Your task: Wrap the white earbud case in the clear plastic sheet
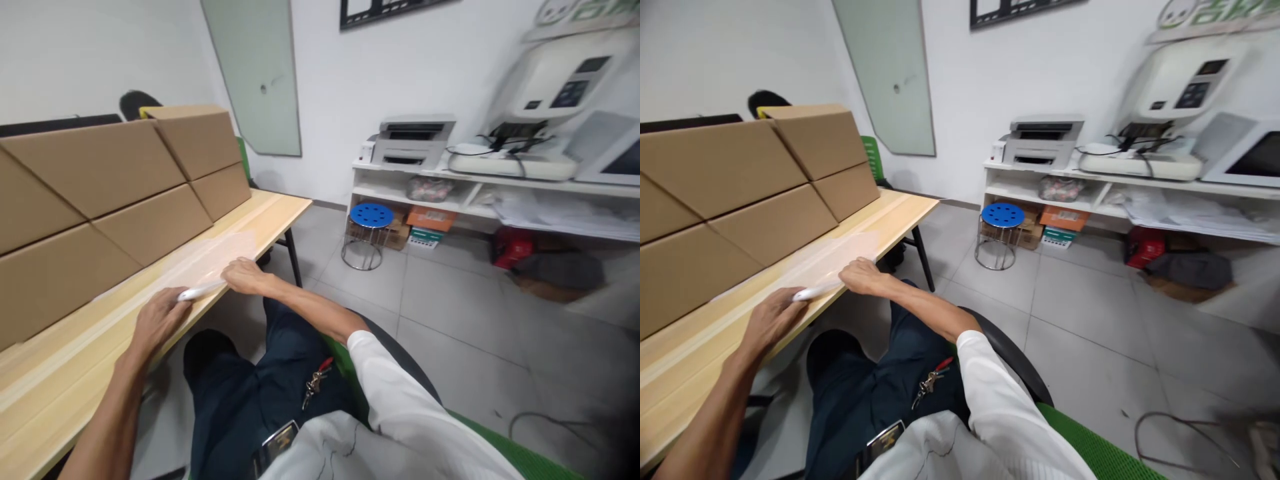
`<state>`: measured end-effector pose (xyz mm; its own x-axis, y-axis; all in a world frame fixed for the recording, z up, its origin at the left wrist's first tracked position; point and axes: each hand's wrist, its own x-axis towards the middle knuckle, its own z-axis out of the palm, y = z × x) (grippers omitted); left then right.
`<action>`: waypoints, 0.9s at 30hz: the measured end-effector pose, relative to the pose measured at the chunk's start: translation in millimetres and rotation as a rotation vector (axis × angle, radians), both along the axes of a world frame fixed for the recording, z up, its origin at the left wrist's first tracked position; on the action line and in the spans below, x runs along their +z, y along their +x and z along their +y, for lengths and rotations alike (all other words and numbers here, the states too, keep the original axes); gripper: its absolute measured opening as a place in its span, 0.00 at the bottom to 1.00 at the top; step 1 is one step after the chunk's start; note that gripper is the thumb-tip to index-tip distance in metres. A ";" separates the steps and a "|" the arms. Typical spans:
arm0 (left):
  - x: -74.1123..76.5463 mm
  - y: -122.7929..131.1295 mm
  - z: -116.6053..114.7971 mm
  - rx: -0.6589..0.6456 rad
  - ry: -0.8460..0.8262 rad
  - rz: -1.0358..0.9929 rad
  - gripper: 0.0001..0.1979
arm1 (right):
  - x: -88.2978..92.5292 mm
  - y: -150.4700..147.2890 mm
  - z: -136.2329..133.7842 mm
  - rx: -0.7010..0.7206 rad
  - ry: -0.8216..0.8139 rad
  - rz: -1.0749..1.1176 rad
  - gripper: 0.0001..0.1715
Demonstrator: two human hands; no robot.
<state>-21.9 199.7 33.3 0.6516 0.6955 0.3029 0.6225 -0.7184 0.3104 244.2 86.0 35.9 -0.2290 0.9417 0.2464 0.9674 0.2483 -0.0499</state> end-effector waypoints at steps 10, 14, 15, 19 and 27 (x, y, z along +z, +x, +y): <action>-4.3 0.2 4.2 -0.011 0.021 -0.012 0.17 | 29.6 46.3 -44.0 -0.257 0.183 0.169 0.19; -6.3 0.3 5.3 -0.022 0.043 0.025 0.19 | 34.0 16.7 -55.0 -0.180 0.361 0.220 0.26; -6.9 1.1 6.3 -0.020 0.048 0.040 0.20 | 32.1 3.9 -53.7 -0.113 0.359 0.217 0.26; -5.1 6.6 0.2 0.008 0.082 0.095 0.24 | 17.1 -47.0 -36.0 0.079 0.284 0.207 0.26; 1.2 14.1 -25.2 -0.017 0.019 0.062 0.18 | -9.8 -73.9 -2.2 0.078 0.070 0.307 0.25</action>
